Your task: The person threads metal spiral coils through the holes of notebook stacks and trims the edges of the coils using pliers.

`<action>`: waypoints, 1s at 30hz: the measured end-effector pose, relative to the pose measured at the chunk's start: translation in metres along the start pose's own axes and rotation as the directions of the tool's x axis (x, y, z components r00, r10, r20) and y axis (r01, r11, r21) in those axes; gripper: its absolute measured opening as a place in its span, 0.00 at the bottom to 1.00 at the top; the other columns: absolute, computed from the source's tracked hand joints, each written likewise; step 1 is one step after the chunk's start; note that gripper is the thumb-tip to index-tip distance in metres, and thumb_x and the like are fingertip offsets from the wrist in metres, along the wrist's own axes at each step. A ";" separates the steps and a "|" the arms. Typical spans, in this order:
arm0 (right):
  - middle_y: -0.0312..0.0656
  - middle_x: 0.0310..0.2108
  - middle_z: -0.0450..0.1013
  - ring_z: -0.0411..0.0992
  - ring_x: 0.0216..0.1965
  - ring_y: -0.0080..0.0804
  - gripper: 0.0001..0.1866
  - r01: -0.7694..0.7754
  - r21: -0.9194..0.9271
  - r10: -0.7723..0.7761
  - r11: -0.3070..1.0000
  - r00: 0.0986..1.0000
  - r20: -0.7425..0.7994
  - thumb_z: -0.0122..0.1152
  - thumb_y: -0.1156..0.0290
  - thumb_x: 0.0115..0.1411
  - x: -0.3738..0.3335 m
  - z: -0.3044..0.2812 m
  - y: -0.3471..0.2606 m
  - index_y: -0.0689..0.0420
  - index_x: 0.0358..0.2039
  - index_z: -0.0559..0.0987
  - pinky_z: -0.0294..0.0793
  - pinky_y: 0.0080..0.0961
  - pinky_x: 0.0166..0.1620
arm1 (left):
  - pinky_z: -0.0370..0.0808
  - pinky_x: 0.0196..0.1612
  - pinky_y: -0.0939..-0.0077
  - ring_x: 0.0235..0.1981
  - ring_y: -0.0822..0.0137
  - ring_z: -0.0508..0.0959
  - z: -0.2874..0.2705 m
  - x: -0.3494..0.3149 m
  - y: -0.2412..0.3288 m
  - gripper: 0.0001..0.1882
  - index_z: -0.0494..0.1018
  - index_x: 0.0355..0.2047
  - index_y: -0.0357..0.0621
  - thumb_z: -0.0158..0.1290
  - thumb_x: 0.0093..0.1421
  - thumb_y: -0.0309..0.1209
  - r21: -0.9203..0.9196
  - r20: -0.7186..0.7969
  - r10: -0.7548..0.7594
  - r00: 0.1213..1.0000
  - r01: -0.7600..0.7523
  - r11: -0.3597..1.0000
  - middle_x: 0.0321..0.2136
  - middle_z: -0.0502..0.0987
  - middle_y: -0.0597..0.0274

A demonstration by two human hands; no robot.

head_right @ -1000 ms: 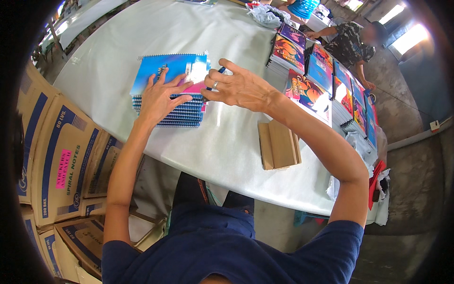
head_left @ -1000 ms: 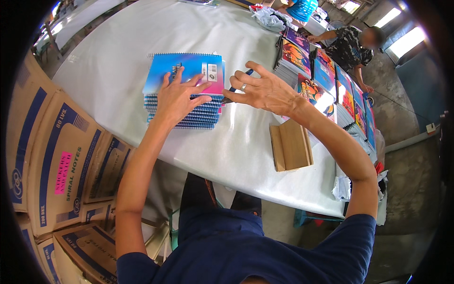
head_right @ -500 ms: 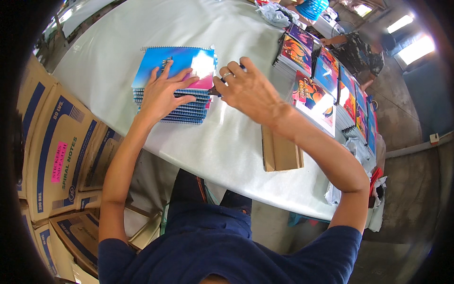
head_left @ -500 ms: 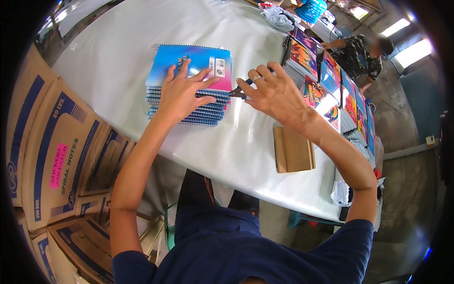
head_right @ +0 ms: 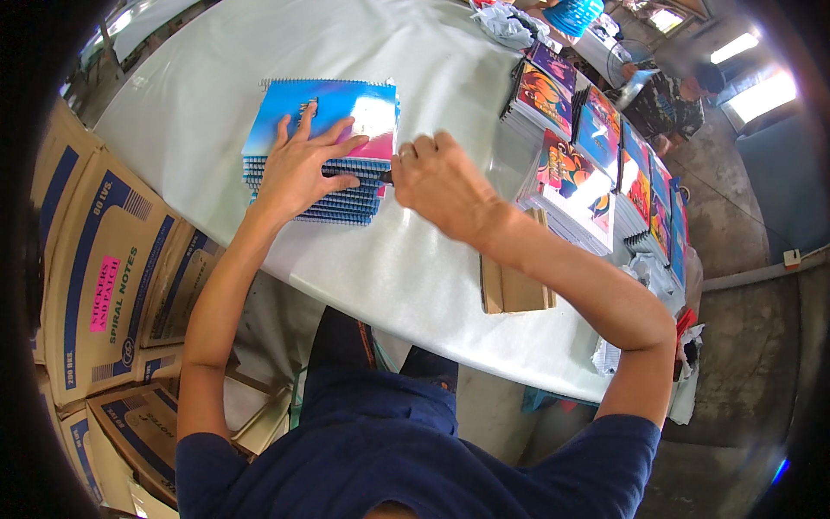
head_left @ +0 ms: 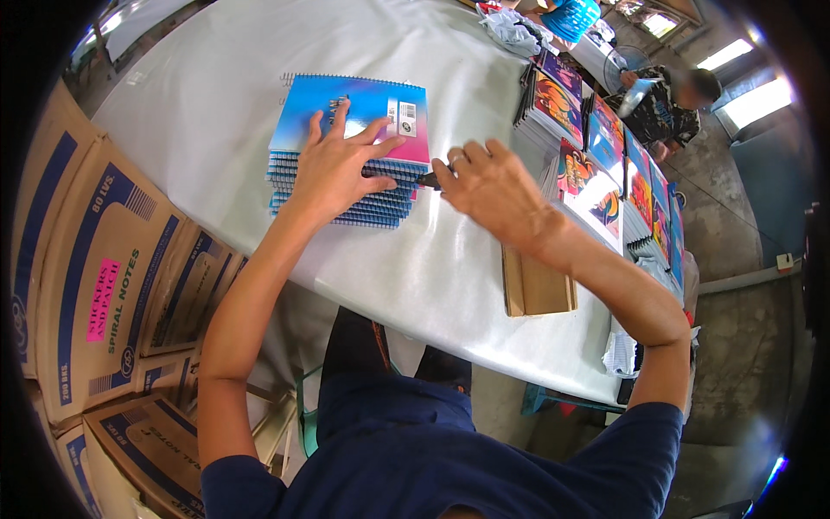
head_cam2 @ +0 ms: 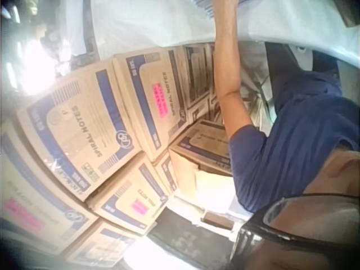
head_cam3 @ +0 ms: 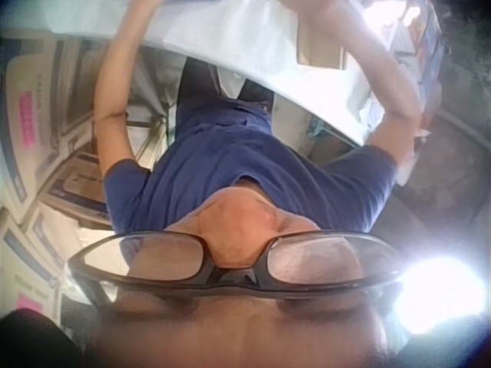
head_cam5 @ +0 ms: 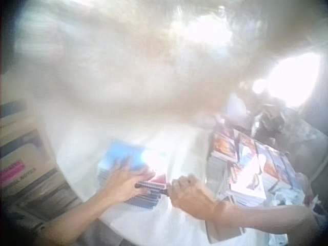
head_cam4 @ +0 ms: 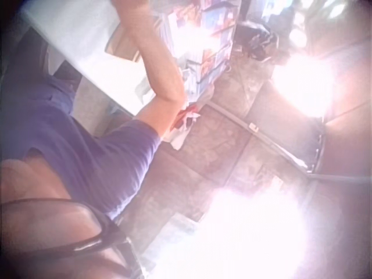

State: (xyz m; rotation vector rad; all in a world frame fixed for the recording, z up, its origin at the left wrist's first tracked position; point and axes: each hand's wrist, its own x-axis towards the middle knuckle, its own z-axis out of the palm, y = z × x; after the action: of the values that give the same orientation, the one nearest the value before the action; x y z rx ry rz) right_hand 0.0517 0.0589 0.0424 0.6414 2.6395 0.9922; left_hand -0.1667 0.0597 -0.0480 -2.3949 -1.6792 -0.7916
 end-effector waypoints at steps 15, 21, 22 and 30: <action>0.32 0.40 0.72 0.68 0.48 0.25 0.10 -0.124 0.117 0.094 0.985 0.968 0.233 0.61 0.73 0.51 -0.001 0.012 -0.019 0.51 0.36 0.80 0.66 0.26 0.53 | 0.51 0.65 0.39 0.66 0.47 0.56 0.004 -0.002 0.001 0.34 0.74 0.55 0.67 0.67 0.44 0.47 -0.014 -0.019 0.013 1.000 -0.013 1.000 0.59 0.69 0.74; 0.34 0.40 0.71 0.68 0.48 0.27 0.14 0.205 0.049 -0.178 0.978 0.929 -0.324 0.62 0.72 0.51 -0.001 0.007 0.011 0.51 0.41 0.80 0.65 0.30 0.55 | 0.48 0.65 0.38 0.69 0.49 0.50 0.007 -0.013 0.007 0.37 0.71 0.57 0.69 0.67 0.44 0.46 0.055 -0.071 0.034 0.997 -0.030 0.998 0.64 0.61 0.71; 0.35 0.41 0.70 0.68 0.47 0.28 0.15 0.262 0.014 -0.243 0.965 0.911 -0.332 0.61 0.72 0.53 0.001 0.013 0.010 0.50 0.43 0.79 0.65 0.32 0.55 | 0.47 0.66 0.38 0.69 0.50 0.48 0.007 -0.014 0.007 0.37 0.70 0.58 0.70 0.66 0.44 0.47 0.052 -0.047 0.021 0.999 -0.019 0.998 0.66 0.59 0.71; 0.31 0.39 0.74 0.70 0.46 0.25 0.09 0.083 0.061 -0.077 0.995 0.991 -0.109 0.63 0.72 0.49 -0.002 0.027 -0.018 0.53 0.33 0.81 0.65 0.28 0.55 | 0.48 0.66 0.38 0.69 0.48 0.50 0.012 -0.011 0.003 0.38 0.70 0.59 0.69 0.67 0.43 0.47 0.028 -0.017 0.038 0.999 -0.038 0.999 0.65 0.60 0.73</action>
State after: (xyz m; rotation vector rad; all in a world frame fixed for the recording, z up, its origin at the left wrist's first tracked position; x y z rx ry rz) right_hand 0.0578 0.0616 0.0105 0.5050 2.7764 0.9461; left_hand -0.1623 0.0543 -0.0628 -2.3877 -1.6223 -0.7761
